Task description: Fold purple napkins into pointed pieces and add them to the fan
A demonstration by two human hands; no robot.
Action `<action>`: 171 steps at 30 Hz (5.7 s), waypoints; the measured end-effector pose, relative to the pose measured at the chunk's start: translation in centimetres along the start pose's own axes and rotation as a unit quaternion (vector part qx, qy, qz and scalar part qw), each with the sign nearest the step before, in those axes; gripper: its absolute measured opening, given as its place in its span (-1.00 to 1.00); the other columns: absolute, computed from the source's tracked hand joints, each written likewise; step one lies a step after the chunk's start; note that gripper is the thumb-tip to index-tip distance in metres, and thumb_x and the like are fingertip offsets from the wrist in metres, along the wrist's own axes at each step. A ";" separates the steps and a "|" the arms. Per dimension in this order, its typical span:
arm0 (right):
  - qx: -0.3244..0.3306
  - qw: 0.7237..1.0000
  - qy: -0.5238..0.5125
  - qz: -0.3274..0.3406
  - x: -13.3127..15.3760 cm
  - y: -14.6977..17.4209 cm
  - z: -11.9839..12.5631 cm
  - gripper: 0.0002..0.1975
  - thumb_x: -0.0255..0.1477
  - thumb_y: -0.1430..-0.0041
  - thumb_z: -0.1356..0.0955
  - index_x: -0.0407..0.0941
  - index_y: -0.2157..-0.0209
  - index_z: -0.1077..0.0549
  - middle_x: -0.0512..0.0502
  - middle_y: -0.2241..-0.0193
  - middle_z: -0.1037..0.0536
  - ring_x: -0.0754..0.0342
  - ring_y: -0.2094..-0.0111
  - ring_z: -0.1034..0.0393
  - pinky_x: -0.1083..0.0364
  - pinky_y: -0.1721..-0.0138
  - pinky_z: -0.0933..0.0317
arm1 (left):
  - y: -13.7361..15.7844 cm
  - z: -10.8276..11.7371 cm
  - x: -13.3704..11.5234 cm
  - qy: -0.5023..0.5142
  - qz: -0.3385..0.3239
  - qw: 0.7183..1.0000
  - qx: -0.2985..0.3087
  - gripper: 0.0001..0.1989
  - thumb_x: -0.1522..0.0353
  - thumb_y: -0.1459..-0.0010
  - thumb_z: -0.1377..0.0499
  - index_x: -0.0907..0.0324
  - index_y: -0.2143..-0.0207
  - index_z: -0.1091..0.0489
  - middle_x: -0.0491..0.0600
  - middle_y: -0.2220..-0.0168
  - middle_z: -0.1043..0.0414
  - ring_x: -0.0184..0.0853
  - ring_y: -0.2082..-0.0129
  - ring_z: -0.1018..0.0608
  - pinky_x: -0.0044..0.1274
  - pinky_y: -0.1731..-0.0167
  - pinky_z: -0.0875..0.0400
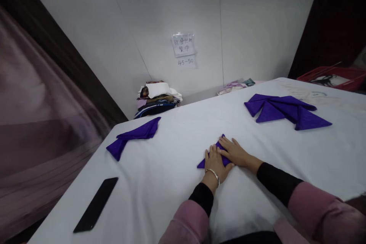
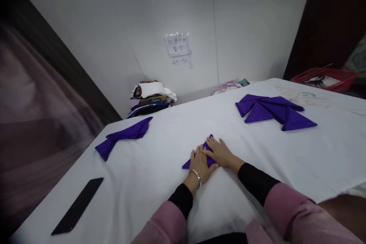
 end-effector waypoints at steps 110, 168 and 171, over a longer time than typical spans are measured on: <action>-0.024 0.999 0.031 -0.038 -2.4 -0.5 0.0 -0.27 0.03 -0.18 0.00 -0.14 -0.24 0.03 -0.20 -0.25 0.03 -0.06 -0.25 0.18 -0.20 -0.18 0.35 | 5.2 4.3 8.8 0.089 0.155 0.973 -0.147 -0.73 0.36 -0.22 0.07 0.15 0.28 -0.42 -0.01 0.05 -0.39 -0.22 -0.15 -0.20 -0.23 -0.12 0.02; -0.035 0.997 -0.055 -0.041 -0.6 -0.5 2.5 -0.27 0.00 -0.18 -0.08 -0.18 -0.24 0.01 -0.24 -0.24 0.03 -0.09 -0.25 0.20 -0.19 -0.19 0.44 | 2.2 1.5 4.3 -0.118 0.041 0.990 0.061 -0.31 0.59 0.02 0.13 0.20 -0.23 0.05 -0.04 -0.27 0.15 -0.32 -0.26 0.04 -0.28 -0.20 0.14; -0.039 0.997 -0.052 -0.038 -0.6 -0.5 2.5 -0.26 0.01 -0.18 -0.07 -0.18 -0.24 0.01 -0.24 -0.24 0.02 -0.12 -0.24 0.19 -0.19 -0.19 0.43 | 2.0 1.9 4.4 -0.138 0.040 0.987 0.067 -0.30 0.61 0.02 0.15 0.17 -0.22 0.03 -0.09 -0.27 0.14 -0.31 -0.26 0.05 -0.28 -0.20 0.14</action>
Point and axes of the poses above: each hand's wrist, its own y-axis away from the middle knuckle, its own z-axis out of the back of the hand, x = y × z, the point moved 10 cm from there along -y, towards the middle knuckle
